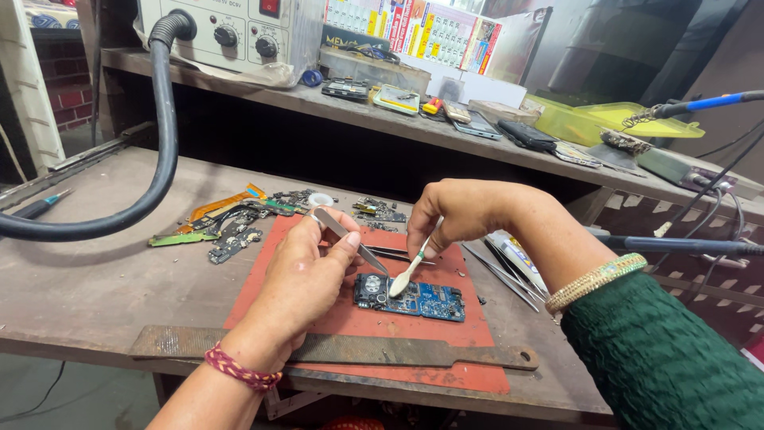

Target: The person uses a soldering iron and tweezers to work on a small blue circuit board, then cleans the board with a cotton swab and a brush. The person continues to adjust components with tweezers throughout the clip.

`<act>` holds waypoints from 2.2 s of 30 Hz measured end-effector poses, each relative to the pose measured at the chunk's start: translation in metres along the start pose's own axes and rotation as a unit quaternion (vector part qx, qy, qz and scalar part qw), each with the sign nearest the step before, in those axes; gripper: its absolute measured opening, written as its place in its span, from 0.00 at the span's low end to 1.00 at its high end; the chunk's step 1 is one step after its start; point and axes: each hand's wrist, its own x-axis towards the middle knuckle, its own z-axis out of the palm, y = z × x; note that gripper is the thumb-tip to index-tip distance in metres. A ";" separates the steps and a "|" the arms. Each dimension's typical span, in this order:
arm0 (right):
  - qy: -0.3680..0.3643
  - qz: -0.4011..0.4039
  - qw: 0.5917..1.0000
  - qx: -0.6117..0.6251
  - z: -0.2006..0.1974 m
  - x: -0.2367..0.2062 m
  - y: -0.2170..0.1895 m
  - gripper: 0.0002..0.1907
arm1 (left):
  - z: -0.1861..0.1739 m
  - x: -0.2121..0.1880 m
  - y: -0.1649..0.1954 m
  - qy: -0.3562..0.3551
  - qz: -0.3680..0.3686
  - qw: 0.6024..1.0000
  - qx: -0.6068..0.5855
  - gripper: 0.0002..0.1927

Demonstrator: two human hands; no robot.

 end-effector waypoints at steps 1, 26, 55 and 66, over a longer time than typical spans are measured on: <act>-0.006 0.011 1.000 -0.009 0.000 0.001 0.000 0.12 | 0.000 0.000 -0.001 -0.003 0.003 1.000 -0.009 0.05; 0.004 0.024 1.000 -0.019 0.008 -0.003 -0.002 0.12 | -0.001 0.000 -0.005 -0.008 0.011 1.000 -0.007 0.06; 0.004 0.039 0.999 0.004 0.005 -0.006 -0.003 0.12 | -0.002 0.001 -0.001 -0.006 0.001 1.000 -0.005 0.06; 0.016 0.048 0.998 -0.033 0.008 -0.004 -0.006 0.13 | -0.003 0.002 -0.001 0.003 -0.018 1.000 0.014 0.05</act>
